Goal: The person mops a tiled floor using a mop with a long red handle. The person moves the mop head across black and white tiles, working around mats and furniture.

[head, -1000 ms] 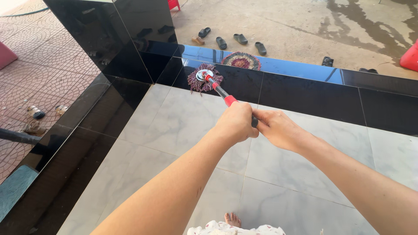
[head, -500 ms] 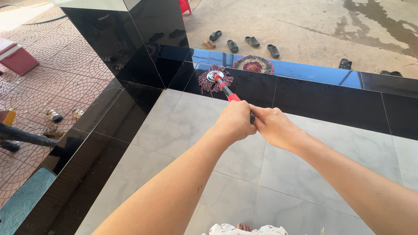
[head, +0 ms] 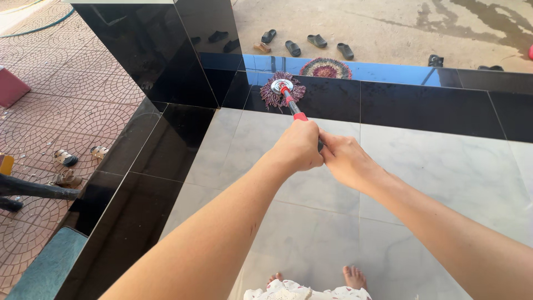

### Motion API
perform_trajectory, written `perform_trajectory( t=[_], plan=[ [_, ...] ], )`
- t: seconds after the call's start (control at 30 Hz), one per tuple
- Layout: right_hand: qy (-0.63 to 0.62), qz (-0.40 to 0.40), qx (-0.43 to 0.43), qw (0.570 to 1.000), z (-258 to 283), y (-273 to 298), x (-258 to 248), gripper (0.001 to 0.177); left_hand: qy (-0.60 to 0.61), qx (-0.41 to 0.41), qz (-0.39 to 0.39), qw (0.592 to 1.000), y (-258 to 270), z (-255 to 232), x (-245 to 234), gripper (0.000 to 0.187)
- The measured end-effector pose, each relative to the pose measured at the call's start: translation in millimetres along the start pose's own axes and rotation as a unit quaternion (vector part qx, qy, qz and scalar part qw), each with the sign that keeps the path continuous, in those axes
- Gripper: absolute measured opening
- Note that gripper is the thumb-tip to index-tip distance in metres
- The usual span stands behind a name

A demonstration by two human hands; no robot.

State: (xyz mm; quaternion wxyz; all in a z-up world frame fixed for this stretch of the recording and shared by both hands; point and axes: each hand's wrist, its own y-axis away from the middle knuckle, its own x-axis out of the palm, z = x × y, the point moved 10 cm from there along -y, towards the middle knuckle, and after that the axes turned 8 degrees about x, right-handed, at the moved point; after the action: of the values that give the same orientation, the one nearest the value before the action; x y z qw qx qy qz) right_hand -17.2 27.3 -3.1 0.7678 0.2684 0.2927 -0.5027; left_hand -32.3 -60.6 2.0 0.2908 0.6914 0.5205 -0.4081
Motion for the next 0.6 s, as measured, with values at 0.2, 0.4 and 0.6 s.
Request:
perform_trajectory(
  t=[0.2, 0.4, 0.6],
  plan=[
    [0.051, 0.009, 0.035, 0.998, 46.3, 17.7, 50.2, 0.059, 0.015, 0.011, 0.017, 1.000, 54.2, 36.5, -27.0, 0.024],
    [0.039, 0.030, 0.036, 0.998, 68.6, 53.5, 88.0, 0.052, 0.010, 0.022, 0.016, 1.000, 112.2, 37.9, -31.4, 0.021],
    [0.016, 0.041, 0.085, 0.995, 81.5, 119.0, 124.0, 0.047, -0.011, 0.018, 0.051, 0.998, 184.3, 30.4, -21.4, 0.018]
  ],
)
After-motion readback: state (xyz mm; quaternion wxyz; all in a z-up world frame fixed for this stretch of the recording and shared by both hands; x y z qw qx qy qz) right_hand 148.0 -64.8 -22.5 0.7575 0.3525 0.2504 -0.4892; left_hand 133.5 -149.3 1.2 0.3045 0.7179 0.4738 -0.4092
